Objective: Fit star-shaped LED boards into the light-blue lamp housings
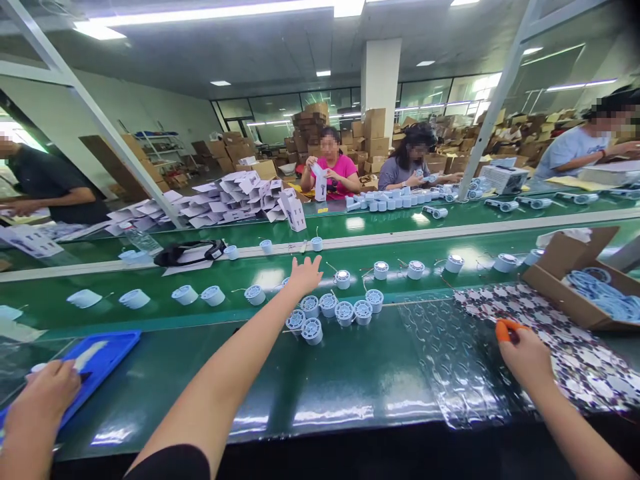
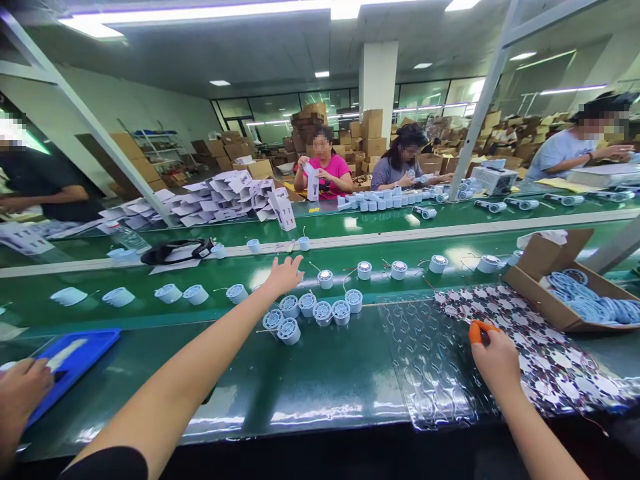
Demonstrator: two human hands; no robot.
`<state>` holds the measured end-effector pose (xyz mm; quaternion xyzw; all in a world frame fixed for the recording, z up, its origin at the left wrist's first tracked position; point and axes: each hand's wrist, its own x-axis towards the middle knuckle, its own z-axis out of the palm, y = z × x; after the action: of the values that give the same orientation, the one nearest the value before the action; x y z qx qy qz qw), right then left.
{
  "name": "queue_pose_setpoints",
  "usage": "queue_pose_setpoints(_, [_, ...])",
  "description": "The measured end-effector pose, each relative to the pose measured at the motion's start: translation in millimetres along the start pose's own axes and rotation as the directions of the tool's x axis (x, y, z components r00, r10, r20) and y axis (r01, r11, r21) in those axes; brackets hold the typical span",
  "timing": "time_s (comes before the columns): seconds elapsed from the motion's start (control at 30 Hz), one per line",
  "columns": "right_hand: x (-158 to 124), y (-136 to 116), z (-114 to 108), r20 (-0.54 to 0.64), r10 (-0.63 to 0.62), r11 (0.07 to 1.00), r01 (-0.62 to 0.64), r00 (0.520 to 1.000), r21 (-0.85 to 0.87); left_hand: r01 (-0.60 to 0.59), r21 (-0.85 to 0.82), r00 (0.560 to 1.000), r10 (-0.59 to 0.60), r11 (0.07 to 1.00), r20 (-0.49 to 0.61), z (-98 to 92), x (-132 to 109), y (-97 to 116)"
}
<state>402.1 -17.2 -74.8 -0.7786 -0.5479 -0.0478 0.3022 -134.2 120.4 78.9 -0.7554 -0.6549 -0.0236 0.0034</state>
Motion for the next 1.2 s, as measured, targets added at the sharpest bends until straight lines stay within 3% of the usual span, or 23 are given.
queue_pose_setpoints(0.1, [-27, -31, -9, 0.064, 0.185, 0.962, -0.194, 0.981, 0.192, -0.064, -0.033, 0.991, 0.06, 0.997, -0.116, -18.6, -47, 20])
queue_pose_setpoints(0.17, [-48, -57, -12, 0.186, 0.183, 0.923, -0.234, 0.965, 0.305, -0.168, -0.126, 0.98, 0.151, 0.978, -0.133, -16.0, -87, 42])
queue_pose_setpoints(0.27, [-75, -90, -11, 0.292, 0.012, 0.943, -0.108, 0.956, 0.315, -0.279, -0.25, 0.96, 0.279, 0.927, -0.036, 8.5, -143, 70])
queue_pose_setpoints(0.37, [-91, -105, -9, 0.291, -0.097, 0.969, 0.023, 0.952, 0.247, -0.241, -0.277, 0.967, 0.254, 0.93, 0.012, 38.2, -172, 80])
queue_pose_setpoints(0.5, [-97, -104, -15, 0.313, -0.165, 0.963, 0.085, 0.935, 0.256, -0.165, -0.448, 0.986, 0.162, 0.879, -0.045, 59.6, -178, 70])
queue_pose_setpoints(0.63, [-98, -101, -23, 0.406, -0.271, 0.944, 0.159, 0.872, 0.289, -0.162, -0.602, 0.987, 0.141, 0.782, -0.083, 66.8, -181, 60])
queue_pose_setpoints(0.7, [-98, -101, -24, 0.441, -0.262, 0.947, 0.141, 0.858, 0.288, -0.108, -0.61, 0.994, 0.094, 0.785, -0.055, 70.4, -181, 60])
queue_pose_setpoints(0.9, [-96, -99, -24, 0.441, -0.165, 0.965, 0.052, 0.882, 0.256, 0.146, -0.591, 0.986, -0.068, 0.793, 0.152, 87.5, -171, 70])
queue_pose_setpoints(1.0, [-98, -105, -28, 0.44, -0.135, 0.969, 0.025, 0.888, 0.246, 0.228, -0.565, 0.973, -0.158, 0.793, 0.169, 98.3, -176, 86])
queue_pose_setpoints(1.1, [-109, -130, -33, 0.416, -0.124, 0.928, -0.043, 0.901, 0.37, 0.214, -0.501, 0.975, -0.215, 0.839, 0.056, 104.4, -189, 106])
queue_pose_setpoints(1.17, [-120, -155, -36, 0.417, -0.155, 0.854, -0.091, 0.896, 0.512, 0.072, -0.422, 0.976, -0.15, 0.904, -0.155, 103.4, -198, 116])
queue_pose_setpoints(1.2, [-126, -169, -36, 0.417, -0.178, 0.811, -0.107, 0.891, 0.575, -0.012, -0.376, 0.952, -0.105, 0.927, -0.289, 101.2, -202, 119])
